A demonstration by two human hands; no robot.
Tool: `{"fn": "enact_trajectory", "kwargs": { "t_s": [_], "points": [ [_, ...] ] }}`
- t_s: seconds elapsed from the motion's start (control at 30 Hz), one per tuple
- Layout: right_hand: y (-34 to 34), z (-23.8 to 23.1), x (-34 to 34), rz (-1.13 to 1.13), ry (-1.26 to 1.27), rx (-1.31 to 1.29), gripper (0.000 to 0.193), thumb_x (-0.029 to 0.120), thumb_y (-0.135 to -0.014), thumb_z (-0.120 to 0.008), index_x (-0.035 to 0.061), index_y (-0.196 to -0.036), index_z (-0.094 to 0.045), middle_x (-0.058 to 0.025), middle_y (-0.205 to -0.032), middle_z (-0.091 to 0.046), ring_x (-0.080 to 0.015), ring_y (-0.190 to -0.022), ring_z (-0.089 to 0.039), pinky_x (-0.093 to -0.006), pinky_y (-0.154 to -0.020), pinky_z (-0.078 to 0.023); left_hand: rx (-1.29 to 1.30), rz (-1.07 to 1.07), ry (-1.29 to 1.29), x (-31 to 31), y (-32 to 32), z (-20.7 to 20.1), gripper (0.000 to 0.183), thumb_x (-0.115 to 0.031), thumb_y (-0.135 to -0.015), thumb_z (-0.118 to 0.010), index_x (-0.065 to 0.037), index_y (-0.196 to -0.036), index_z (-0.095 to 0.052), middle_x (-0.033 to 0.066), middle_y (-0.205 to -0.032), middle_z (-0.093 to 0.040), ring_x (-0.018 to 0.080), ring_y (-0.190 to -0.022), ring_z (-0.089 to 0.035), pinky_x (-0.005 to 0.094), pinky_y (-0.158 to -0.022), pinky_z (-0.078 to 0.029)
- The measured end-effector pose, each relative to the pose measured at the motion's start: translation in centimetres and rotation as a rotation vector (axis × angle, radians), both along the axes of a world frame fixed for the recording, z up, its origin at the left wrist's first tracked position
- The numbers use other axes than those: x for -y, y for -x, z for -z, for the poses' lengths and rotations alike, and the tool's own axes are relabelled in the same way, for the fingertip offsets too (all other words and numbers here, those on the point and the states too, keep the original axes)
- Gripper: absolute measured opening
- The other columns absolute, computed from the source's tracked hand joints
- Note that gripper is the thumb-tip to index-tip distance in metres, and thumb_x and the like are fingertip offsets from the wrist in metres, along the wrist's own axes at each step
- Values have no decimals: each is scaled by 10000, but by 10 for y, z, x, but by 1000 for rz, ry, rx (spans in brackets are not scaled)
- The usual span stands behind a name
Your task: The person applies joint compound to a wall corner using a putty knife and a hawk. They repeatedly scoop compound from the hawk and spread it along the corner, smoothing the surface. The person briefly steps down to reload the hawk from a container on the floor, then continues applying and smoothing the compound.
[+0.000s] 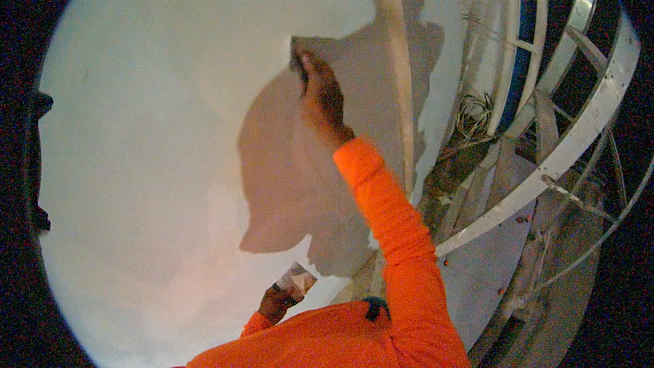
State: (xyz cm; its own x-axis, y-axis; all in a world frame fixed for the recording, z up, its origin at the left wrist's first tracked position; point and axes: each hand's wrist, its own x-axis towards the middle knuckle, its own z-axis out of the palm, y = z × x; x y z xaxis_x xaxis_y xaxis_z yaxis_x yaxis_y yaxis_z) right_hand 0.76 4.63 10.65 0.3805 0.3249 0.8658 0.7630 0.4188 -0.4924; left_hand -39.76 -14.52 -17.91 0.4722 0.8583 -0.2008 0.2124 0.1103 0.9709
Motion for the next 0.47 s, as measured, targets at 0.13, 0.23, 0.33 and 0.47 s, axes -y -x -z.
{"fn": "enact_trajectory", "kwargs": {
  "t_s": [0.13, 0.23, 0.33, 0.47],
  "points": [
    [66, 37, 36, -52, -24, 169, 678, -56, -852, -630, 133, -1494, -521, -156, -1449, -577, -398, -1322, -542, -486, -1115, -450, -17, -26, 21, -1, 0, 5, 349, -93, -959, -710, -19, -1286, -615, 94, -1180, -692, 271, -1076, -702, 449, -938, -624],
    [112, 70, 63, -147, -1, 223, 725, -30, -836, -642, 184, -1516, -510, -143, -1488, -536, -412, -1350, -503, -543, -1128, -421, 25, -21, 84, 1, 2, 6, 322, -89, -963, -706, -21, -1267, -624, 88, -1161, -698, 261, -1056, -707, 436, -932, -623],
    [150, 110, 74, -212, 9, 256, 673, 41, -867, -642, 203, -1509, -522, -136, -1526, -491, -419, -1382, -465, -594, -1127, -398, -18, -68, 167, 2, 3, 3, 300, -87, -970, -699, -23, -1255, -630, 90, -1152, -707, 254, -1035, -713, 434, -929, -624],
    [193, 182, 76, -254, 32, 385, 682, 168, -965, -627, 236, -1592, -364, -114, -1626, -345, -415, -1451, -398, -661, -1195, -295, 74, -67, 244, 4, 2, 4, 297, -94, -979, -693, -23, -1261, -629, 97, -1159, -714, 254, -1029, -718, 438, -919, -625]
  ]
}}
